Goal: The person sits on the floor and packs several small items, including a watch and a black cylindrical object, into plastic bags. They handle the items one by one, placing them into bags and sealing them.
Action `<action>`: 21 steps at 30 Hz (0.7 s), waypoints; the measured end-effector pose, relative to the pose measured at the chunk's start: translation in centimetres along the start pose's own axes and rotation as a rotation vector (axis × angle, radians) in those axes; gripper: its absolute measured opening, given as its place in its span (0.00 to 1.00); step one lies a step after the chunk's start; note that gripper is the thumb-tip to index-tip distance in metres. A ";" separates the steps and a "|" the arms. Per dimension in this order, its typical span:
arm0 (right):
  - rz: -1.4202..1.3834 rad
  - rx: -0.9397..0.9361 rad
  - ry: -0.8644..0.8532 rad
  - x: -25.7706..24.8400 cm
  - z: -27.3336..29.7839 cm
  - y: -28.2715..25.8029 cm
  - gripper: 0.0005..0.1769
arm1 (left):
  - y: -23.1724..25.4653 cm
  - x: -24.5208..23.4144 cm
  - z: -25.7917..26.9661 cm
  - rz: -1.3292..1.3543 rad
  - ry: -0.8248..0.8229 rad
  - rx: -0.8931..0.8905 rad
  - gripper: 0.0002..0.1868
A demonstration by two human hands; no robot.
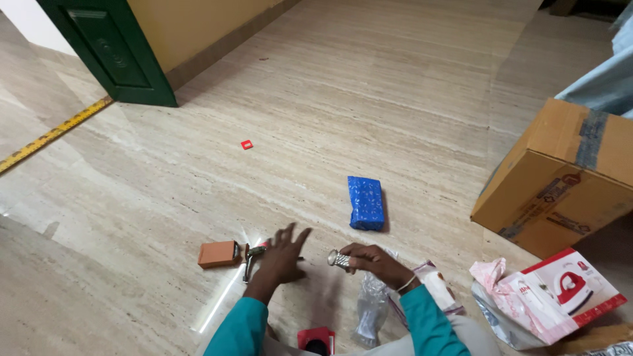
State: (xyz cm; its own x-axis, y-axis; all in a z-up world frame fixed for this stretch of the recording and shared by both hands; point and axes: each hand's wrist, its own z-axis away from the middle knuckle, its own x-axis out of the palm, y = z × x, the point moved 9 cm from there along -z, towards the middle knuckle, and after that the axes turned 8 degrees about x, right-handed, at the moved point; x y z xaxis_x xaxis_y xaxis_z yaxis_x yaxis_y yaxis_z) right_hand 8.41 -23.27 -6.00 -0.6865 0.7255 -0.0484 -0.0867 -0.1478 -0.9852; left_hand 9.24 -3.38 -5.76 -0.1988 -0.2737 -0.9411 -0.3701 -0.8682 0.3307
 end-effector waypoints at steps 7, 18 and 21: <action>-0.017 -0.063 -0.024 -1.3 3.9 -5.3 0.17 | 9.7 -0.9 -0.2 0.900 0.096 0.300 0.35; 0.200 -0.206 0.407 -6.8 3.9 -3.5 0.11 | 11.3 0.5 0.3 1.446 -0.010 0.141 0.11; 0.082 -0.340 0.497 -7.8 3.3 -2.0 0.09 | 11.0 1.5 0.1 1.526 -0.046 0.092 0.10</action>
State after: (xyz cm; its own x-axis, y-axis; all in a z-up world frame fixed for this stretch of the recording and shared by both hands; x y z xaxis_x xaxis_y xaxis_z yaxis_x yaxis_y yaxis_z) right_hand 11.55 -30.92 -3.08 -0.2549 0.9599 -0.1169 0.2442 -0.0530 -0.9683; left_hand 4.81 -13.27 -3.52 -0.4571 -0.8398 0.2929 0.1543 0.2495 0.9560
